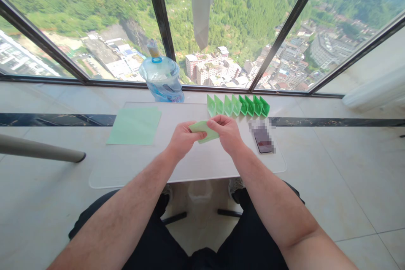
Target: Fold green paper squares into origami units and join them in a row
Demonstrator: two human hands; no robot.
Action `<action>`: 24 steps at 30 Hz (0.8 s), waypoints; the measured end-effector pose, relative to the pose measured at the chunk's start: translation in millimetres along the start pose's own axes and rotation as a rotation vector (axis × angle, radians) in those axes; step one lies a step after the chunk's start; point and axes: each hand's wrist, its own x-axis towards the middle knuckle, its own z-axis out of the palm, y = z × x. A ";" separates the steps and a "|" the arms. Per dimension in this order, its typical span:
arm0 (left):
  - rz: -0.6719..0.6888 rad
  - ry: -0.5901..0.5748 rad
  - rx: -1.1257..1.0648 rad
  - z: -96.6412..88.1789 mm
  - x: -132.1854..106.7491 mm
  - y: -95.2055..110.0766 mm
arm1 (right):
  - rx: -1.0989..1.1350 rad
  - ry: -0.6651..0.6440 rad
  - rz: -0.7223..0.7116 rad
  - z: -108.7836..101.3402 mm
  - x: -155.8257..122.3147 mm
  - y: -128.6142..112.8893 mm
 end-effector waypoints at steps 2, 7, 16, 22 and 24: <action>-0.021 -0.015 -0.053 0.8 0.3 -1.5 | -0.007 0.023 -0.018 1.5 -0.8 0.6; -0.012 -0.051 -0.063 1.5 0.8 -6.4 | -0.122 0.024 -0.059 6.0 -3.6 -2.2; -0.044 -0.001 -0.089 5.8 1.8 -5.9 | -0.103 0.086 -0.030 3.3 -2.4 -1.9; -0.090 0.036 -0.142 2.7 2.6 -6.4 | -0.165 0.100 -0.024 1.1 0.4 -5.0; -0.092 0.055 -0.152 2.2 3.1 -5.8 | -0.145 0.078 -0.009 0.5 1.0 -5.8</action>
